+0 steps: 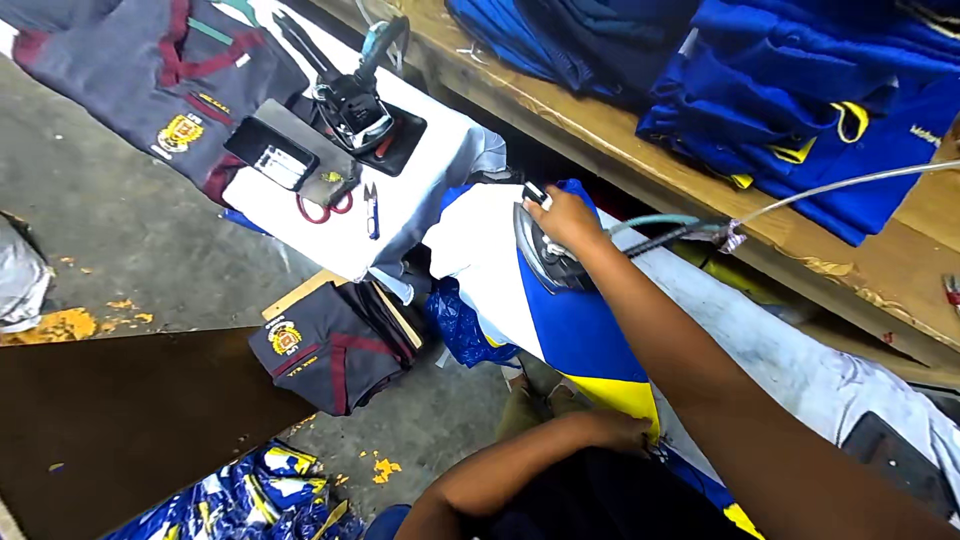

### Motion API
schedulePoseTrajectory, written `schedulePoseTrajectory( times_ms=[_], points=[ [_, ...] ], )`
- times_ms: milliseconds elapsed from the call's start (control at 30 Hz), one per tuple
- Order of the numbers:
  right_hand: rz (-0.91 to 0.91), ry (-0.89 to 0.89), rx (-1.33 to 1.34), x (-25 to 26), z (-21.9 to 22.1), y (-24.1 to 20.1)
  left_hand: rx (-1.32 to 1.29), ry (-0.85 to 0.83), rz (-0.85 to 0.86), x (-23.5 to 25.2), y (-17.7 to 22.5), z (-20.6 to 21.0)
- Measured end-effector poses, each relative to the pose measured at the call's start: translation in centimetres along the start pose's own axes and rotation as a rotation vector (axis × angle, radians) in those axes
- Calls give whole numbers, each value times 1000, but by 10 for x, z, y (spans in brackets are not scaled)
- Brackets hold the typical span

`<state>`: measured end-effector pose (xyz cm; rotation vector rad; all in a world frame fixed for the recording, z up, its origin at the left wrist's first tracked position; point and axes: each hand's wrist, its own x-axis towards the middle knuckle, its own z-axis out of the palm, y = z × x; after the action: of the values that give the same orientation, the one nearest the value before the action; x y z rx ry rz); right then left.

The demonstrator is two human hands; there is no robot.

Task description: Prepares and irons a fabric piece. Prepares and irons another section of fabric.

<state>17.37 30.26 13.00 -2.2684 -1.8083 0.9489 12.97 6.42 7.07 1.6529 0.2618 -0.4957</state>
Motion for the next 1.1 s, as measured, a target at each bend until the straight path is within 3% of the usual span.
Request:
schedulePoseTrajectory(
  times_ms=[100, 200, 300, 367, 467, 533, 633, 800, 1100],
  points=[
    [76, 27, 5, -9, 2, 12, -252, 378, 16, -82, -22, -23],
    [118, 69, 59, 4, 0, 0, -311, 861, -279, -162, -53, -79],
    [91, 115, 114, 33, -2, -27, -214, 1391, -325, -194, -105, -141],
    [72, 115, 129, 54, -3, -48, -58, 1595, -275, -193, -133, -190],
    [15, 66, 91, 79, -3, -74, 80, 1612, -356, -172, -166, -246],
    [-50, 14, 34, 85, -5, -79, 29, 1565, -433, -161, -182, -259],
    [-102, -31, -35, 70, -3, -65, -90, 1605, -423, -154, -193, -256],
    [83, 52, 43, 39, -1, -40, -162, 1620, -341, -158, -200, -255],
    [19, 52, 89, 98, -4, -87, -510, 1622, -143, -163, -217, -250]
  ],
)
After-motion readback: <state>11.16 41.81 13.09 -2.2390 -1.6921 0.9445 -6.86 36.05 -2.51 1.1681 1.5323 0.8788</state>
